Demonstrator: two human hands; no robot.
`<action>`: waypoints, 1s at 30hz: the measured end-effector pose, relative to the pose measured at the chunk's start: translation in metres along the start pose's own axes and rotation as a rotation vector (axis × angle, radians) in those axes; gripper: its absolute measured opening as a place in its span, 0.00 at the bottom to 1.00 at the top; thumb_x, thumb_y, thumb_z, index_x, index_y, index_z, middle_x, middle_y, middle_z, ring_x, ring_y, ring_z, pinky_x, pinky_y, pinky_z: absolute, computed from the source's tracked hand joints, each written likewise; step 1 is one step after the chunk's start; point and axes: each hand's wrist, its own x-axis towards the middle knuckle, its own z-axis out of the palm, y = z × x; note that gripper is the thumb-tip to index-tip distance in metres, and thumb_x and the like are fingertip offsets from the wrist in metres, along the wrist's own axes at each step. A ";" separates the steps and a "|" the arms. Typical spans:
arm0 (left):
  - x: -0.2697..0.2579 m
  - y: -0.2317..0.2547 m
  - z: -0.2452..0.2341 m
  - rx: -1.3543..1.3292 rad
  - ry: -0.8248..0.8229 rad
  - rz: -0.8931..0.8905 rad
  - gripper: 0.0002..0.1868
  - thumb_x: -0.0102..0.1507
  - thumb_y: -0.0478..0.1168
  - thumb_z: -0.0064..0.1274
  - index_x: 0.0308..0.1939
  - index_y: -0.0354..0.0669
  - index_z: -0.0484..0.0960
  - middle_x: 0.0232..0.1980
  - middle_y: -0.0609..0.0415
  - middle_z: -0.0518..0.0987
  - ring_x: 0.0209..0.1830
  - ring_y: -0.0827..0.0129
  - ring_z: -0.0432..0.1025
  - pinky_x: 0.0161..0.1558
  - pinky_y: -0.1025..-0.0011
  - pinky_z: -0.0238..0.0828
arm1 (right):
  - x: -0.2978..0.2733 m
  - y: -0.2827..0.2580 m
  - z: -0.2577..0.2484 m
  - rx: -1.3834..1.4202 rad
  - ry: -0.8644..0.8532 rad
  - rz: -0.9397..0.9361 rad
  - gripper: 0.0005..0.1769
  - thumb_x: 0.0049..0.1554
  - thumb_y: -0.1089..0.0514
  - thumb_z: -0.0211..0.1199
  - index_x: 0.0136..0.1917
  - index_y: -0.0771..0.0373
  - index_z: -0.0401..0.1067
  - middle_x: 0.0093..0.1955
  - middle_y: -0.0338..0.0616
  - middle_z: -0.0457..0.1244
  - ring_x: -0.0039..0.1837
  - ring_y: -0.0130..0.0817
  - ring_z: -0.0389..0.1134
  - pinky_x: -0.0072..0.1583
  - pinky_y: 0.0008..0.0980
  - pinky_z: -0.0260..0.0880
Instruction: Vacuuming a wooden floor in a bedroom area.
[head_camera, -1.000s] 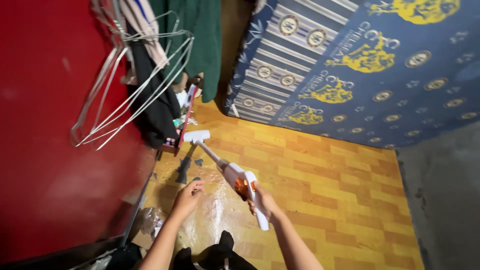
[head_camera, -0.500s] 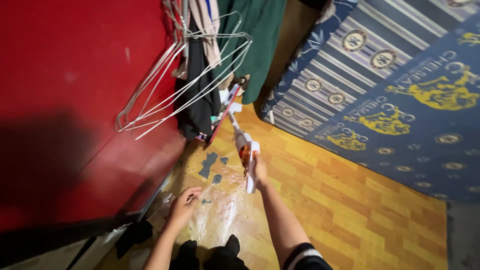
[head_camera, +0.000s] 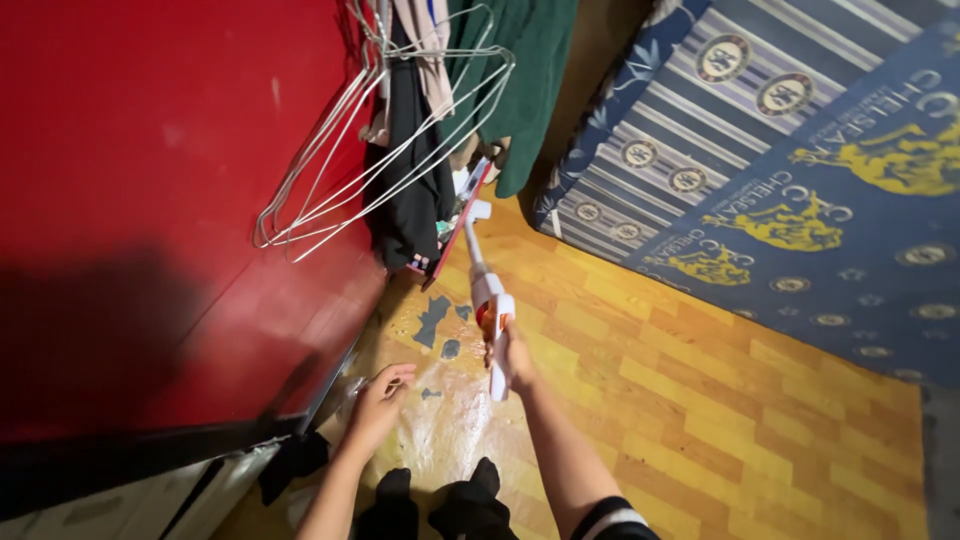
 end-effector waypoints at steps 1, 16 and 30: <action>0.002 -0.006 -0.002 0.004 -0.015 0.006 0.14 0.67 0.33 0.50 0.57 0.39 0.80 0.52 0.48 0.85 0.54 0.68 0.79 0.56 0.73 0.72 | -0.012 0.009 0.004 0.008 0.009 -0.012 0.35 0.65 0.26 0.40 0.43 0.60 0.66 0.26 0.41 0.56 0.26 0.36 0.59 0.30 0.36 0.62; -0.037 0.004 -0.046 -0.034 0.079 0.173 0.13 0.66 0.32 0.48 0.54 0.36 0.79 0.48 0.50 0.84 0.46 0.69 0.78 0.52 0.73 0.71 | -0.210 0.110 0.053 -0.020 0.041 0.059 0.31 0.66 0.32 0.43 0.52 0.61 0.68 0.31 0.40 0.59 0.26 0.30 0.58 0.29 0.32 0.62; -0.168 -0.008 -0.092 -0.204 0.107 0.186 0.11 0.68 0.31 0.45 0.54 0.34 0.78 0.49 0.49 0.82 0.48 0.70 0.77 0.52 0.74 0.72 | -0.366 0.213 0.030 -0.119 0.025 0.152 0.26 0.65 0.32 0.43 0.50 0.55 0.64 0.30 0.42 0.59 0.26 0.35 0.59 0.30 0.35 0.62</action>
